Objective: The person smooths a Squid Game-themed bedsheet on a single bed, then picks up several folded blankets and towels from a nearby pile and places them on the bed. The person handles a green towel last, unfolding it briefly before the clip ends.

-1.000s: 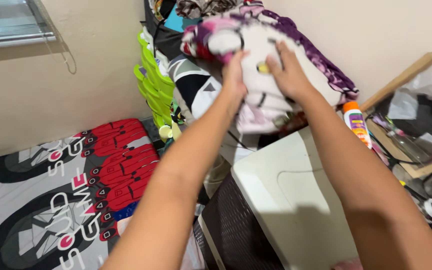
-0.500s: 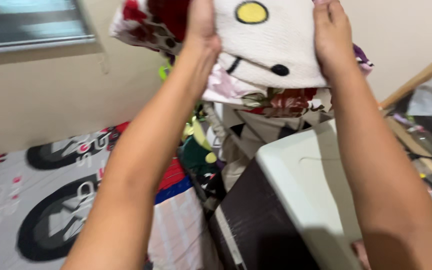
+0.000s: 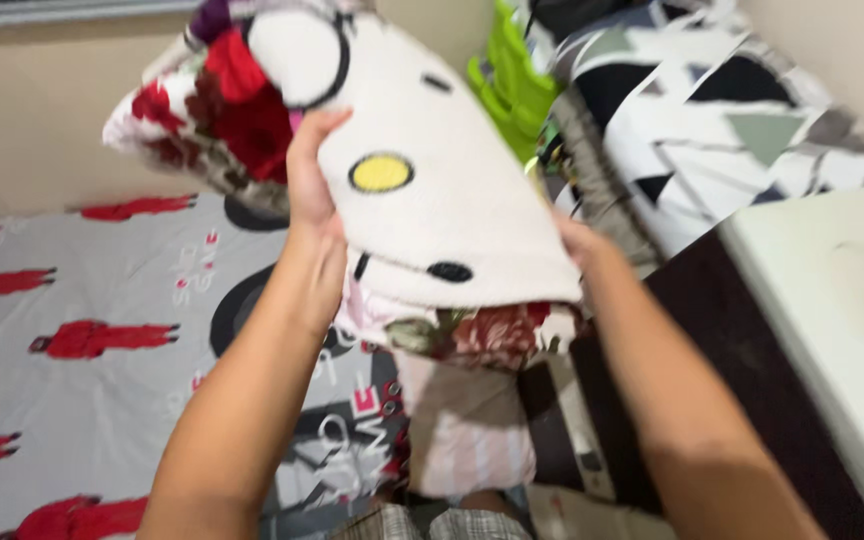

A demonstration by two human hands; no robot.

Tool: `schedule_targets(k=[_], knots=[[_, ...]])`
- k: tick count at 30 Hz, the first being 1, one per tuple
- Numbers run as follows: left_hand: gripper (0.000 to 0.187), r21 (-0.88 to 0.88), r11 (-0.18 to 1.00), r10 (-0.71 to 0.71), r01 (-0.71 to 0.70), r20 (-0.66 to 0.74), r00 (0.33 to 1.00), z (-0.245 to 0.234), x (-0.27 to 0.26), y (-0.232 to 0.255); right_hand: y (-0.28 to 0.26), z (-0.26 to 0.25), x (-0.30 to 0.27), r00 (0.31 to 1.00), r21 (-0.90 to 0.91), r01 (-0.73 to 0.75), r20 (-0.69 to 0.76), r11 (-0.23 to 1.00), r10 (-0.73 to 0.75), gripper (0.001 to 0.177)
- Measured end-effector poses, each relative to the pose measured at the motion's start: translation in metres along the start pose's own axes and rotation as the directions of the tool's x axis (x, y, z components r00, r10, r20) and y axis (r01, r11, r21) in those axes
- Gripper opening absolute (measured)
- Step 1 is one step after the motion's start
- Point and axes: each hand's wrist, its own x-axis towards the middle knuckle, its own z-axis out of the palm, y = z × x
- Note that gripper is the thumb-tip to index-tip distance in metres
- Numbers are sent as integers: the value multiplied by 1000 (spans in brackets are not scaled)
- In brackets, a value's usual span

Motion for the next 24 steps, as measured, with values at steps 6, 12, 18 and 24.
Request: schedule_targets(k=[6,12,18,24], knots=[[53,-54,987,-158,149,-309,938,-117,-73,-29,180,-25,42,997,39,23,-72,999,-20,62],[49,-159,929,-370,335,-443,817,-236,-112,-100,206,-39,-18,826,-171,-50,-561,984,-55,65],[47,-207,833,-544,513,-470,695,-329,-163,-191,217,-50,-69,673,-504,175,-566,846,-477,68],[55,56,601,-522,797,-728,444,-388,-234,-274,305,-88,-74,759,-883,-292,-448,368,-473,107]])
